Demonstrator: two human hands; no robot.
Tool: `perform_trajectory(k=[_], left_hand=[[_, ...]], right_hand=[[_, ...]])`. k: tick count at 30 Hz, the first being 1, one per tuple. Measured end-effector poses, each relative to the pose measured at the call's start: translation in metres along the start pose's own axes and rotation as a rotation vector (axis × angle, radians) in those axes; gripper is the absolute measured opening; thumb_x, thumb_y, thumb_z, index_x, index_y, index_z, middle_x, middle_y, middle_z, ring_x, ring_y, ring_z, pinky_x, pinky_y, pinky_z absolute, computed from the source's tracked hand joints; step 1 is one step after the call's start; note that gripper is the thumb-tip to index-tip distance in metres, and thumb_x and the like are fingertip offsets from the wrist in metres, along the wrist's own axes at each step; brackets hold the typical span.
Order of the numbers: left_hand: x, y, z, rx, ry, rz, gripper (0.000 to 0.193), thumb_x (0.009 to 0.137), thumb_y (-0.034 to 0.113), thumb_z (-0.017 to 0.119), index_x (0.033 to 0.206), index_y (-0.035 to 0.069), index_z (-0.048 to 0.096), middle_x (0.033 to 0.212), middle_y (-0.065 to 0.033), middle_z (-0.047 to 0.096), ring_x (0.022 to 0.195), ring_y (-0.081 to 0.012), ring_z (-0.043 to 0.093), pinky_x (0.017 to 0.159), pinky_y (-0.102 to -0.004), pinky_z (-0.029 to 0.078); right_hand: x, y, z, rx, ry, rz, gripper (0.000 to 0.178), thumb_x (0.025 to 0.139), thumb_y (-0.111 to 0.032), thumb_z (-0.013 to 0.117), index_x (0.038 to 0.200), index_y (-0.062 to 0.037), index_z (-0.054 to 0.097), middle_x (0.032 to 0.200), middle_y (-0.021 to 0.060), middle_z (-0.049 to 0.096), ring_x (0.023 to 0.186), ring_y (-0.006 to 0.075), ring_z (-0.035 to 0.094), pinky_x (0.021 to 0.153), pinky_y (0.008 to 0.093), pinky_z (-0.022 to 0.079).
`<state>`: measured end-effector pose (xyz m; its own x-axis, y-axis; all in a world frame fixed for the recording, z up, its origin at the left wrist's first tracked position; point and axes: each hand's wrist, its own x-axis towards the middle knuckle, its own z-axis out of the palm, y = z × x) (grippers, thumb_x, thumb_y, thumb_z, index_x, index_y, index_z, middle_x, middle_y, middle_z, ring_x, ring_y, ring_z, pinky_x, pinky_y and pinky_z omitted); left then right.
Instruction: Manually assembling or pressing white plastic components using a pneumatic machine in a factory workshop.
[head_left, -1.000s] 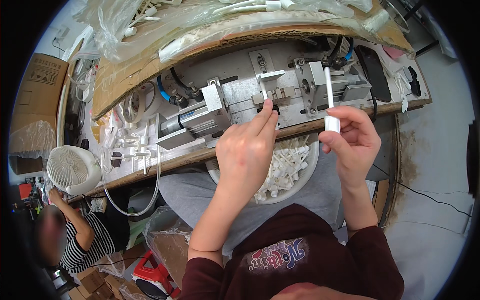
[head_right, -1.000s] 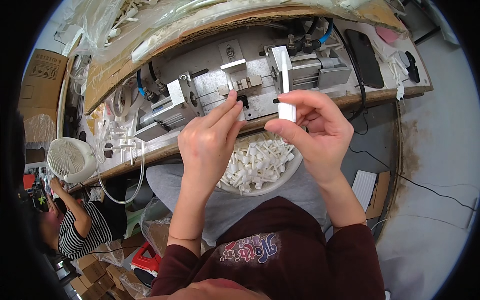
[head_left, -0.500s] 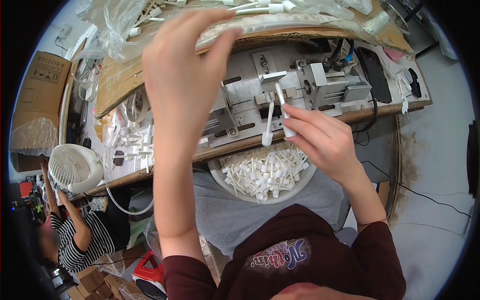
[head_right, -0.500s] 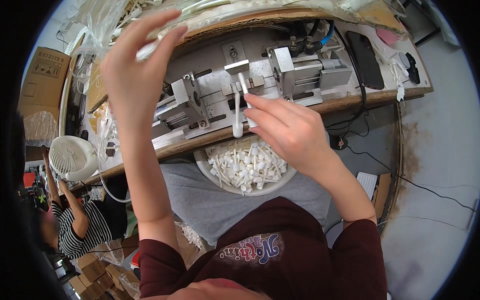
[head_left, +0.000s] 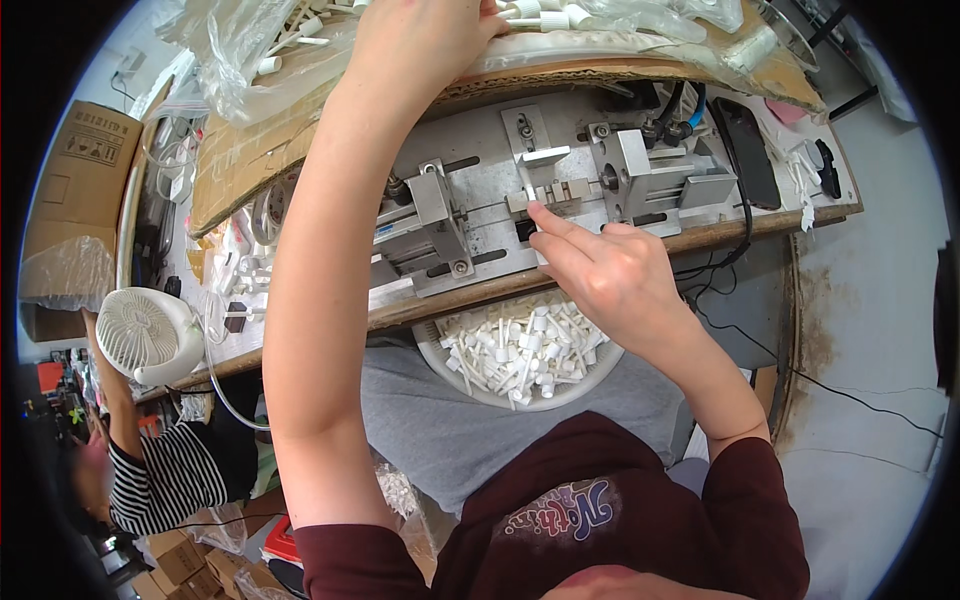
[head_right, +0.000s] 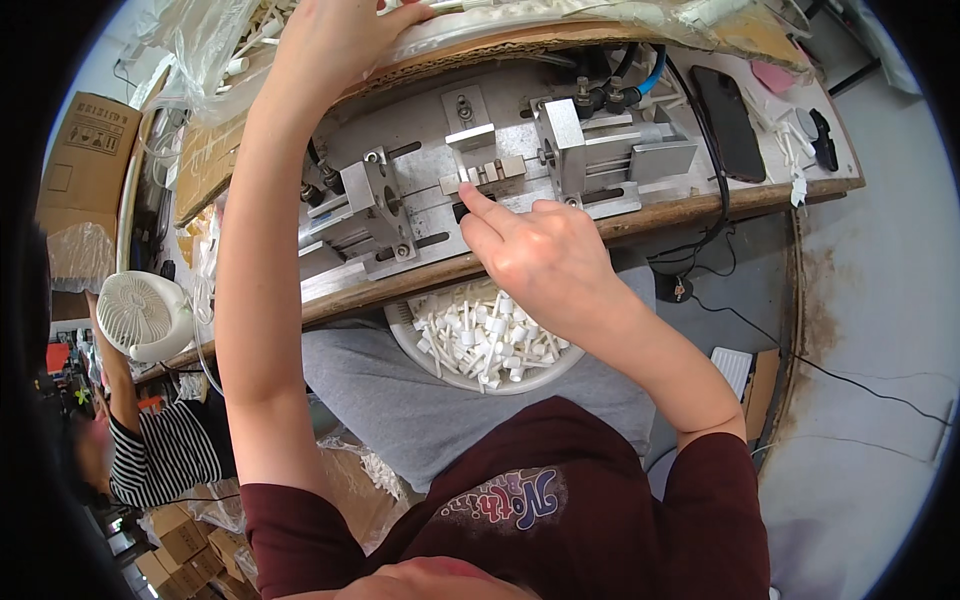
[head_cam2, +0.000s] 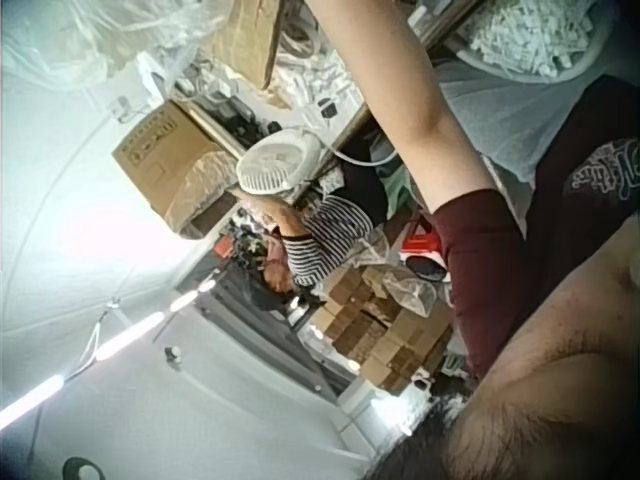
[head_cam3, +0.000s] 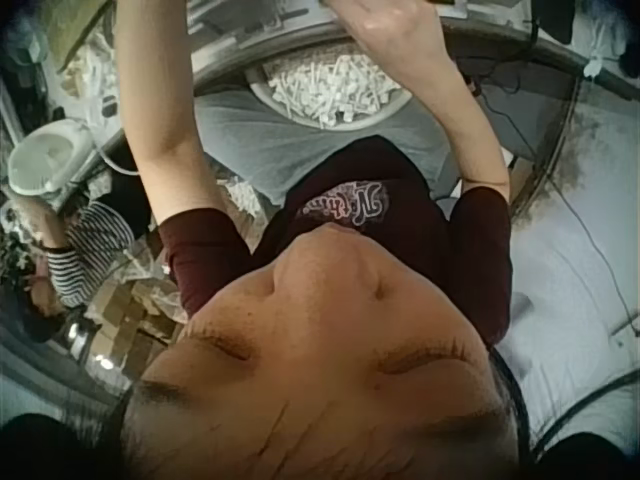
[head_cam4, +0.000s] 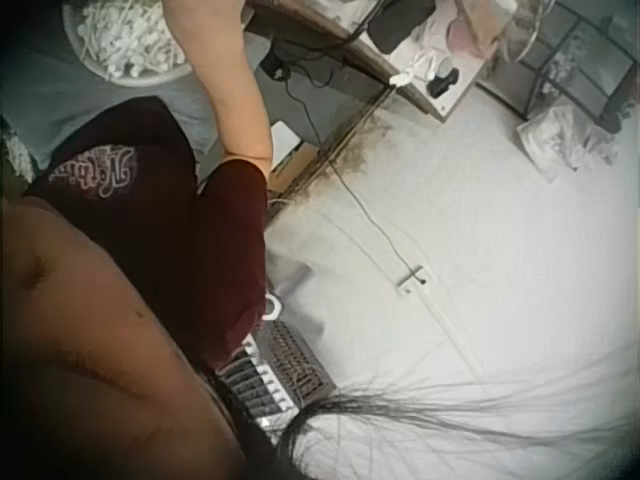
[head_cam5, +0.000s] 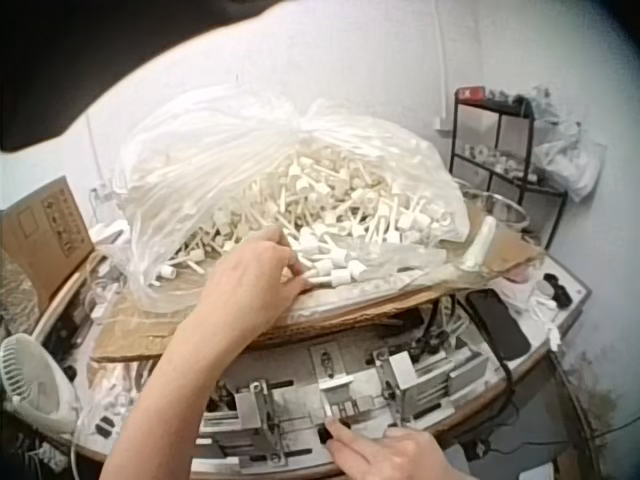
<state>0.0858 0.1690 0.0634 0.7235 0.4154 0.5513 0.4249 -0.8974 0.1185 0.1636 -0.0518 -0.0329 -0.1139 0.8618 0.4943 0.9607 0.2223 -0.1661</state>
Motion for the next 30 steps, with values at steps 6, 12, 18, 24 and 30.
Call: perform_trajectory(k=[6, 12, 18, 24, 30], left_hand=[[-0.001, -0.011, -0.018, -0.267, 0.044, -0.161, 0.013, 0.081, 0.009, 0.077, 0.09, -0.001, 0.075, 0.099, -0.0204, 0.072, 0.085, -0.0288, 0.072, 0.072, -0.0372, 0.056], [-0.05, 0.003, -0.049, -0.212, 0.32, 0.107, 0.029, 0.076, 0.008, 0.083, 0.104, 0.005, 0.077, 0.107, -0.0116, 0.075, 0.095, -0.0218, 0.072, 0.082, -0.0304, 0.058], [-0.115, 0.046, -0.051, -0.353, 0.106, 0.066, 0.038, 0.073, 0.01, 0.085, 0.11, 0.01, 0.077, 0.129, -0.0133, 0.067, 0.104, -0.0226, 0.07, 0.087, -0.0341, 0.061], [-0.165, 0.078, -0.01, -0.323, 0.059, -0.055, 0.035, 0.078, 0.002, 0.079, 0.112, 0.001, 0.073, 0.124, -0.0155, 0.067, 0.103, -0.0283, 0.069, 0.085, -0.0355, 0.058], [-0.183, 0.096, 0.028, -0.189, 0.067, -0.057, 0.031, 0.076, 0.004, 0.079, 0.106, 0.0, 0.073, 0.12, -0.0104, 0.071, 0.091, -0.0229, 0.07, 0.075, -0.0329, 0.057]], right_hand=[[0.003, 0.006, -0.006, 0.22, 0.071, 0.026, 0.024, 0.078, -0.008, 0.078, 0.101, -0.0047, 0.072, 0.115, 0.0068, 0.074, 0.061, 0.0173, 0.064, 0.057, 0.0264, 0.052], [0.034, 0.027, -0.034, 0.385, 0.327, 0.237, 0.017, 0.084, -0.008, 0.075, 0.1, -0.0048, 0.073, 0.099, 0.0095, 0.073, 0.07, 0.0179, 0.067, 0.062, 0.0286, 0.054], [0.113, 0.081, -0.04, -0.042, 0.515, -0.011, 0.027, 0.085, -0.007, 0.075, 0.112, -0.0111, 0.075, 0.108, 0.0064, 0.073, 0.089, 0.0132, 0.065, 0.072, 0.0265, 0.051], [0.156, 0.098, -0.037, 0.077, -0.073, 0.236, 0.043, 0.088, -0.036, 0.07, 0.115, -0.0017, 0.066, 0.117, 0.0222, 0.063, 0.109, 0.0375, 0.06, 0.094, 0.0449, 0.048], [0.147, 0.1, -0.024, 0.121, 0.151, 0.141, 0.036, 0.085, -0.025, 0.071, 0.107, -0.0014, 0.057, 0.103, 0.0211, 0.061, 0.101, 0.0386, 0.06, 0.089, 0.0441, 0.049]])
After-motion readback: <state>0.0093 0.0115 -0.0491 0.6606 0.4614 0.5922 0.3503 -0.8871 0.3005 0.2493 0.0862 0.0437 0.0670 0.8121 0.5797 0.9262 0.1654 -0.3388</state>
